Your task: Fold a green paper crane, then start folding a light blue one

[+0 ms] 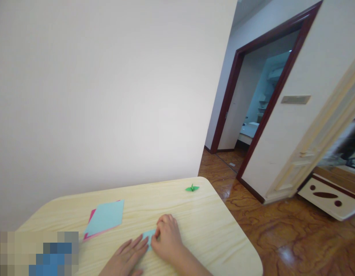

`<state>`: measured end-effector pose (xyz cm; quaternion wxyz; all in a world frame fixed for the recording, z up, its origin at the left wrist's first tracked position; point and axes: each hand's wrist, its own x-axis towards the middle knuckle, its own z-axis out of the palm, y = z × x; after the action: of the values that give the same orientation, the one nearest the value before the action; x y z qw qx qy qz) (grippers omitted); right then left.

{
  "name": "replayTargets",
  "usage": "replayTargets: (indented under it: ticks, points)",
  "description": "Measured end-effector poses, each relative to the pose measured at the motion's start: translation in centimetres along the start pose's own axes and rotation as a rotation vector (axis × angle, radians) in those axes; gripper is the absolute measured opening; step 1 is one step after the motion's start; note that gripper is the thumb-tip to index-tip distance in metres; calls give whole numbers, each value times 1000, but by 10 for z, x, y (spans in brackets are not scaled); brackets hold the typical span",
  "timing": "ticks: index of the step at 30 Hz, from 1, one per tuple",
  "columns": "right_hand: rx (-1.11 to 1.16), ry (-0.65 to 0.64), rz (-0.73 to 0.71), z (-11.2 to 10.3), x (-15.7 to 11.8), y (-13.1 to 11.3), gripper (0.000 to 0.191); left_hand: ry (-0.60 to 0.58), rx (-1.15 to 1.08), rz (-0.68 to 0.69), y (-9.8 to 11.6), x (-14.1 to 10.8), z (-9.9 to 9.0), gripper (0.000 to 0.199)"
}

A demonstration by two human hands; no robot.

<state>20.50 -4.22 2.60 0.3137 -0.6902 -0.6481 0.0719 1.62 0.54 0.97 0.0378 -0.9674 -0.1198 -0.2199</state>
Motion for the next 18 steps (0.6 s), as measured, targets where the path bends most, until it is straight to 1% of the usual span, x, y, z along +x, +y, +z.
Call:
replayTargets:
  ticks: [3,6,9,12,16,18]
  points:
    - [4,10,2,1,0,1,13,-23,10,10,-1,2,-3,48]
    - [20,32,25,1,-1,4,15,-22,-32,-16,-1,4,-6,48]
    - [70,44,50,0,-1,10,20,-45,-58,-38,0,5,-9,47]
    - [113,47,64,0,0,12,22,-63,-41,-33,0,5,-9,46]
    - [96,72,94,3,2,5,18,-18,23,-18,-2,3,-3,46]
    - [68,83,103,6,2,1,20,5,93,-19,-3,0,2,46]
